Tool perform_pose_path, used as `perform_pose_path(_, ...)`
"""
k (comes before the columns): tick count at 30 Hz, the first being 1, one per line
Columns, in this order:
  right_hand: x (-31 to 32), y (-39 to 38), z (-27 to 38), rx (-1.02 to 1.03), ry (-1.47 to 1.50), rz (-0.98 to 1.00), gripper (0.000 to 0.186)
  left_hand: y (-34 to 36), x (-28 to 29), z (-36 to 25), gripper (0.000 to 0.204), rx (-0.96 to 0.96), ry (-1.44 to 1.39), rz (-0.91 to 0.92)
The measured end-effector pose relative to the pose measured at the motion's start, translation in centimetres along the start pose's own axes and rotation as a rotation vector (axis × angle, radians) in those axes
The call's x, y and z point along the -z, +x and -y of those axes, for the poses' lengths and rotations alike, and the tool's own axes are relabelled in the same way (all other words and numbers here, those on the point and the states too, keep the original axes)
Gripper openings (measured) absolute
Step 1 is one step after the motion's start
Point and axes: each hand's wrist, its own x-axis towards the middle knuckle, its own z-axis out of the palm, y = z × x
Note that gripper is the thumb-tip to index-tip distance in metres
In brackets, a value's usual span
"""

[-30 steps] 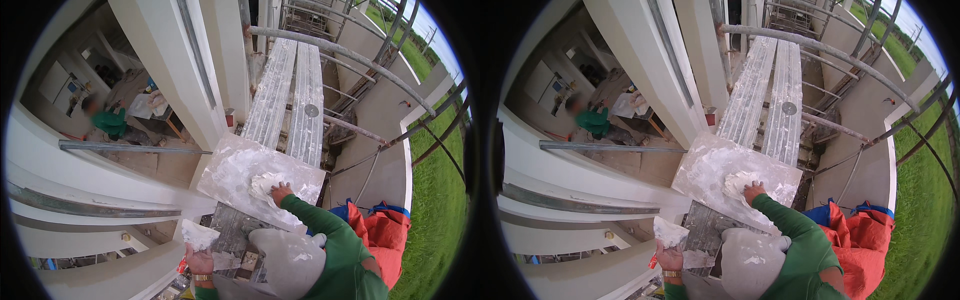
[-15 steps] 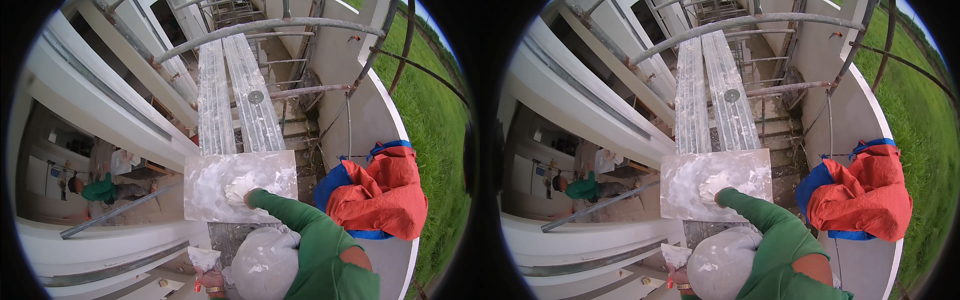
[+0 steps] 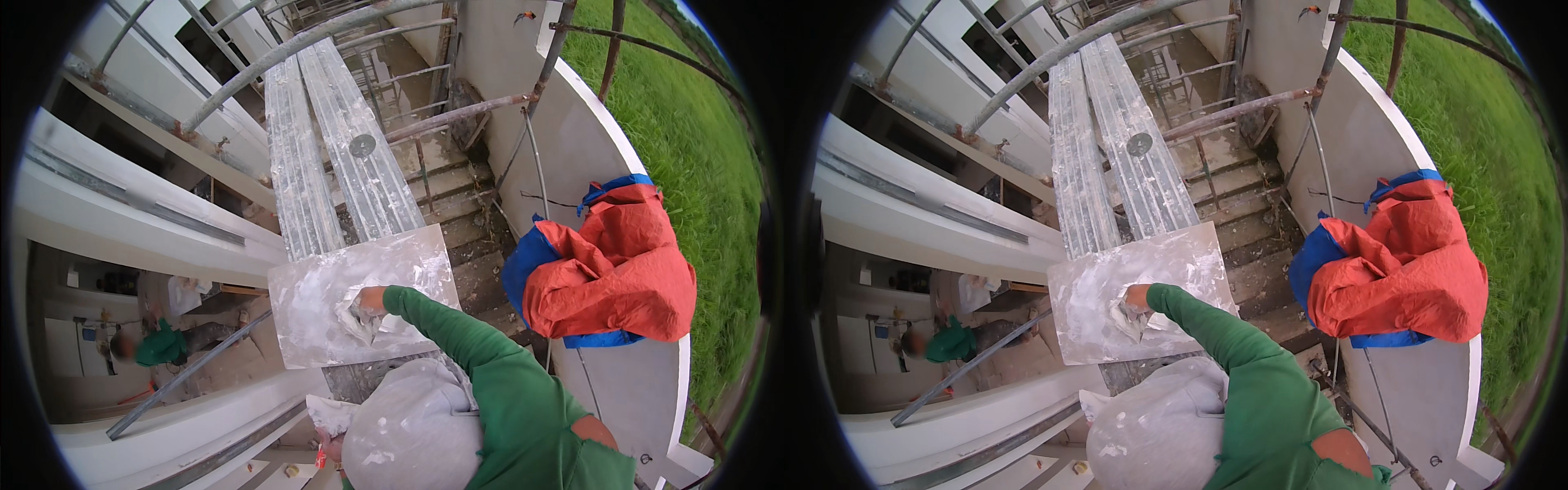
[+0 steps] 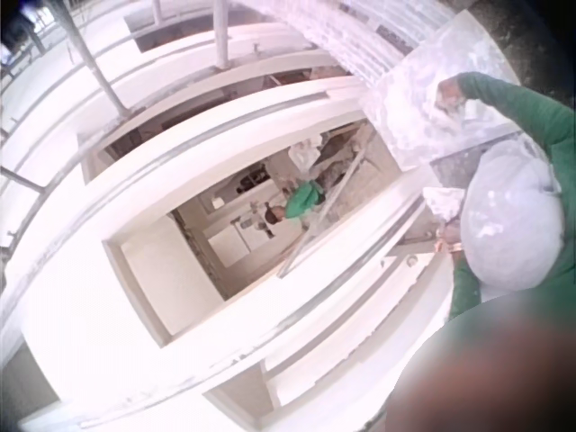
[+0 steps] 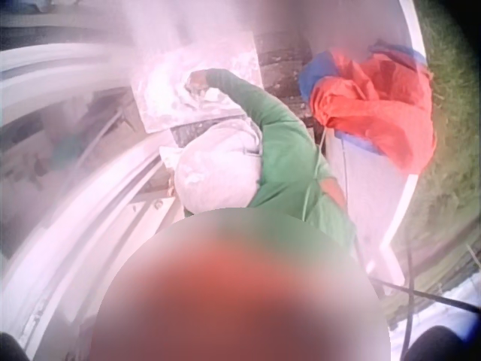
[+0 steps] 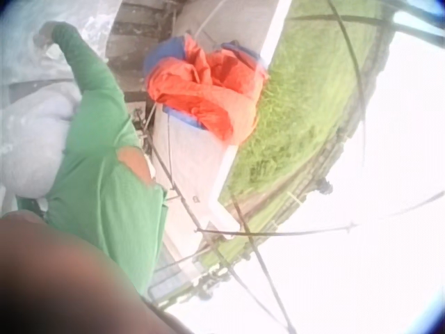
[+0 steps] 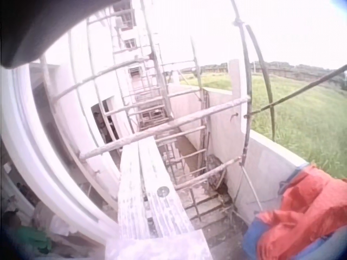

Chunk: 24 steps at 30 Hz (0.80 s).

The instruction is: The person scoops white plaster from a board using a trowel and applies it to a vertical wall surface. They repeatedly smooth the material along the wall's edge and corners using the trowel and a smaller putty knife.

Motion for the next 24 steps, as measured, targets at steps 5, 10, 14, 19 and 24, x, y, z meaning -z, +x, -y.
perform_pose_path(5,-0.6,1.2,-1.7,-0.025,0.929,-0.173,0.019,-0.2,-1.4,-0.1,0.05,0.003,0.0,-0.032)
perform_pose_path(10,-0.7,2.3,-2.8,0.229,1.003,-0.12,0.025,-0.6,-5.7,-0.4,0.048,0.02,-0.051,-0.129)
perform_pose_path(14,-2.4,-0.8,1.6,0.165,0.969,-0.125,0.049,1.5,-9.4,-0.7,0.047,0.059,-0.166,-0.023)
perform_pose_path(19,-4.4,-3.6,5.0,0.512,-0.103,-0.479,0.059,5.5,-13.0,1.2,0.044,0.21,-0.322,0.167)
perform_pose_path(24,-6.3,-5.6,9.6,0.566,-0.185,-0.238,0.065,6.1,-13.3,1.7,0.044,0.32,-0.5,0.208)
